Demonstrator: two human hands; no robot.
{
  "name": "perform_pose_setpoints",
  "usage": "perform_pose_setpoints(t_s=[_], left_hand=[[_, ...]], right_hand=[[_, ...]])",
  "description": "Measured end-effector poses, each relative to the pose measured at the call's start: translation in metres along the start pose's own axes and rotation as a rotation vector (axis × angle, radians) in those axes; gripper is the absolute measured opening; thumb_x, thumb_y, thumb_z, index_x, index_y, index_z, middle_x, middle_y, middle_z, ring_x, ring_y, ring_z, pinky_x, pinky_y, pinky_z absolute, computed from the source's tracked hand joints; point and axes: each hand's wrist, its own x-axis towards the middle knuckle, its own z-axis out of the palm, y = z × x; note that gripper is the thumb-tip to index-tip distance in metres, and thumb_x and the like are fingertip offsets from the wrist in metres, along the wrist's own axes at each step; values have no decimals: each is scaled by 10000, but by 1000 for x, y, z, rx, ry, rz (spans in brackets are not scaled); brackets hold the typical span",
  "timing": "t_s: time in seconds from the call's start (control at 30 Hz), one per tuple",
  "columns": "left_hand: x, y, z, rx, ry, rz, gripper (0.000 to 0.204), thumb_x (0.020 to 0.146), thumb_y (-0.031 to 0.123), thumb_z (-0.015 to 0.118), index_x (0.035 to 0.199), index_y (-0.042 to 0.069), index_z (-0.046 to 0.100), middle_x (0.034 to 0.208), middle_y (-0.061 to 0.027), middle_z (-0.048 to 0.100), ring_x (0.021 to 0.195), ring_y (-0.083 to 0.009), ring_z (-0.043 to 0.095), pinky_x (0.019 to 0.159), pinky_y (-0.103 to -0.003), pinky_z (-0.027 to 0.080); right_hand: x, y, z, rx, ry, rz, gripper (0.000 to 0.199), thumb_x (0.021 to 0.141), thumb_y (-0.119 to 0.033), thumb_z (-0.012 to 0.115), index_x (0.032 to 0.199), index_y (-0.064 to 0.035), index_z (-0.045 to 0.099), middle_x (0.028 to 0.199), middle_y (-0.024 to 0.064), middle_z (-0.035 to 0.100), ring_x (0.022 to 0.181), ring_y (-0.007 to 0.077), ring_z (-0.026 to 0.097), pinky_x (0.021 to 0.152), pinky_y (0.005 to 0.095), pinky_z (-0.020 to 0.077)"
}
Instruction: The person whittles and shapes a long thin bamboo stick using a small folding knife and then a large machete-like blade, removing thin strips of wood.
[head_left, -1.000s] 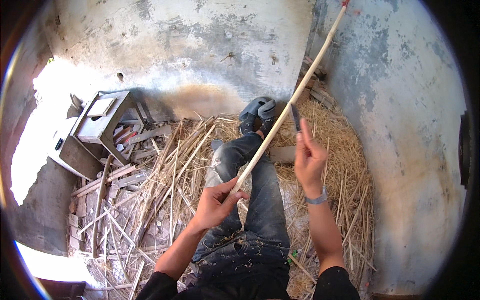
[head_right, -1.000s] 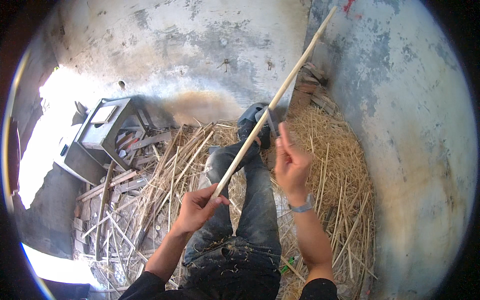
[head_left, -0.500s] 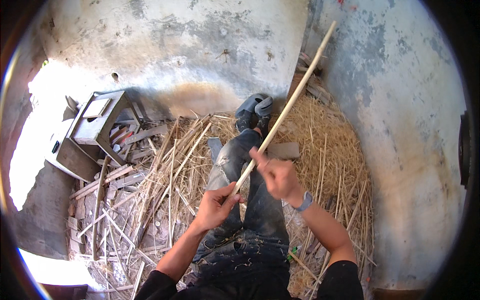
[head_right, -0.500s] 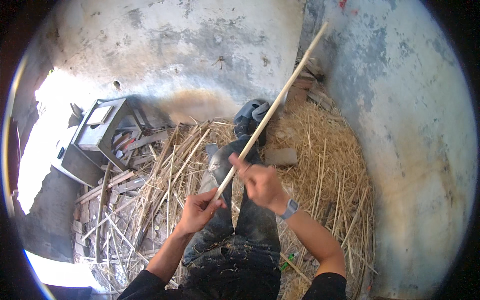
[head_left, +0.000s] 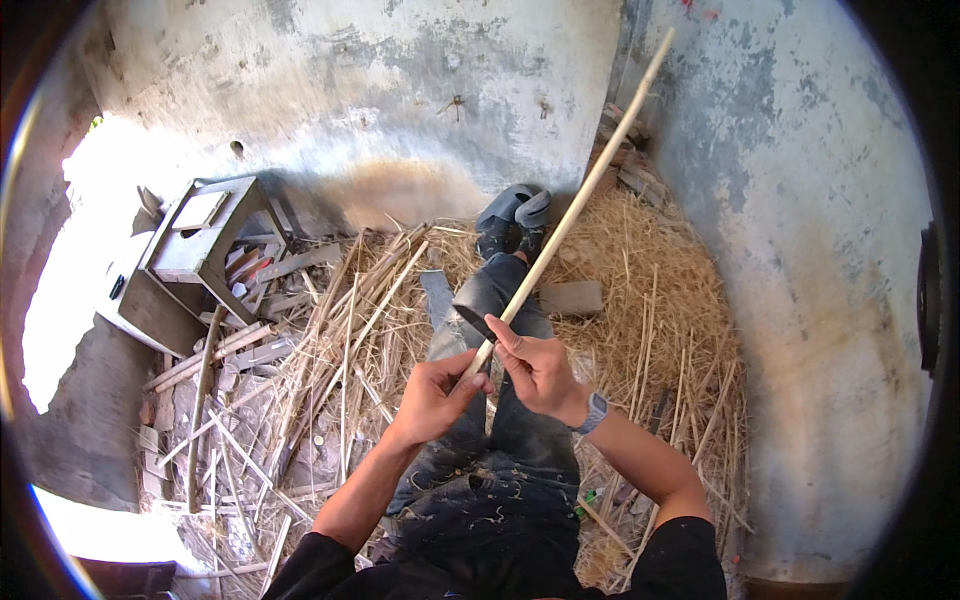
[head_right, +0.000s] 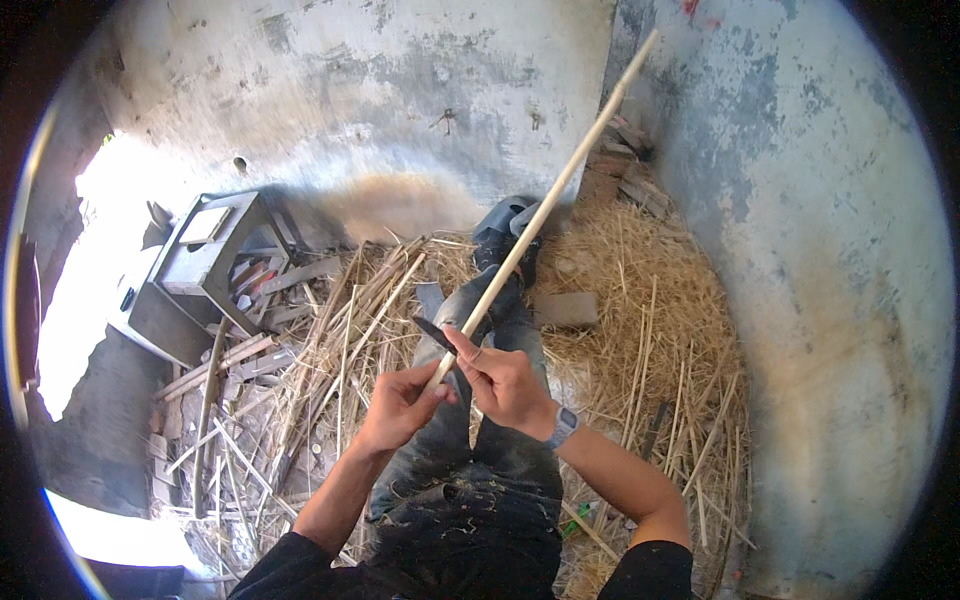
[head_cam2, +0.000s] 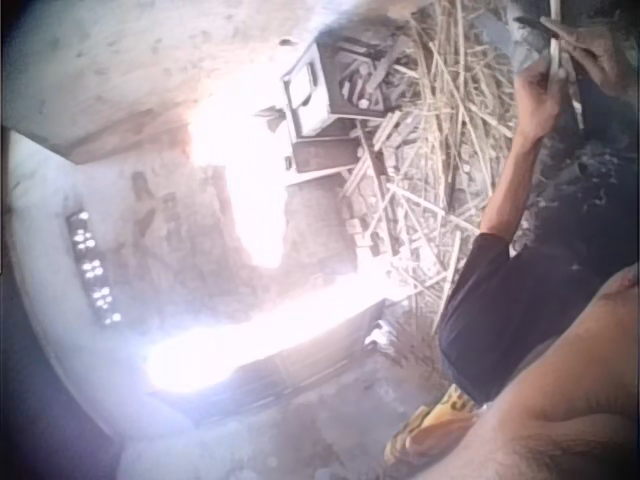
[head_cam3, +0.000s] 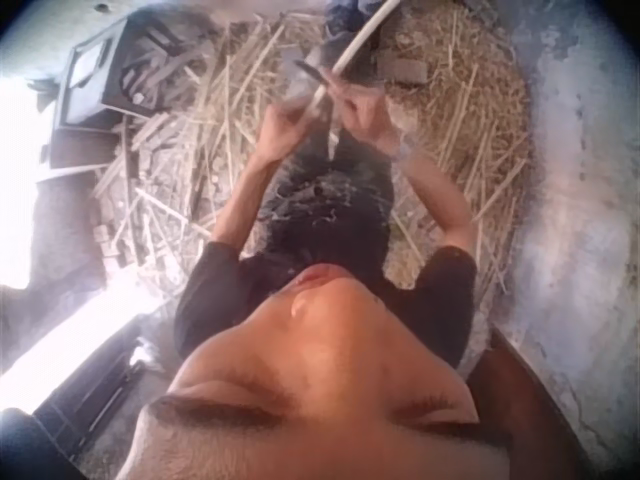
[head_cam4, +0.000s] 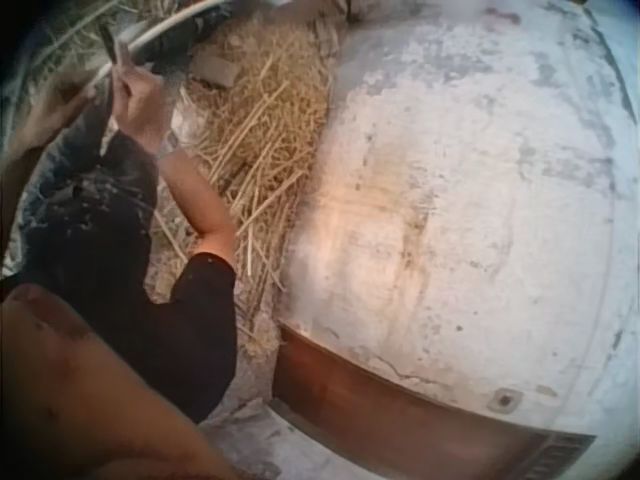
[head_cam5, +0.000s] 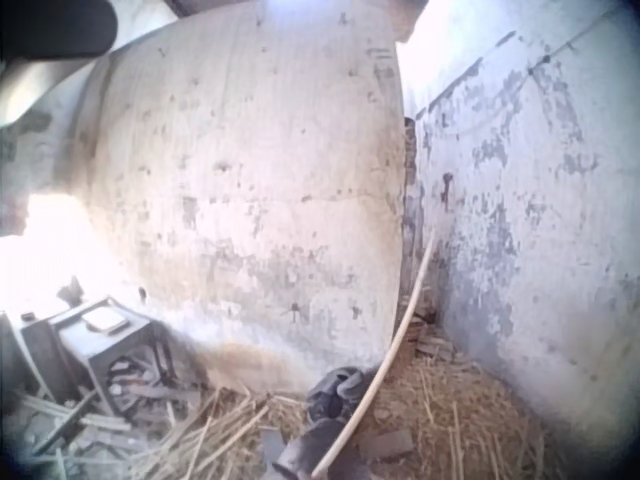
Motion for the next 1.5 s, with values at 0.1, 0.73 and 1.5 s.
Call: perform_pose_setpoints(t_s=[0.1, 0.73, 1.5], left_hand=[[-4, -3, -5, 17, -17, -31, 303, 1042, 119, 645, 1299, -37, 681, 890, 38, 680, 681, -3, 485, 590, -202, 378], [-4, -4, 2, -130, -50, -99, 338, 1018, 110, 676, 1312, -55, 653, 920, -38, 730, 579, -10, 468, 494, -199, 348], [-11, 0, -7, -285, -85, -192, 379, 1008, 79, 672, 1353, -70, 621, 912, -95, 732, 553, -42, 480, 472, -219, 348]], right_hand=[[16, 25, -13, -22, 243, 51, 403, 1037, -97, 571, 1433, -36, 613, 959, 243, 729, 698, 324, 717, 655, 369, 552], [-12, 37, -21, 195, 299, 151, 474, 1060, -136, 561, 1518, -24, 517, 775, 18, 646, 610, 78, 569, 568, 253, 449], [-13, 20, -19, 311, 388, 298, 297, 997, -154, 696, 1242, 15, 692, 702, -81, 534, 600, -3, 408, 537, 205, 326]])
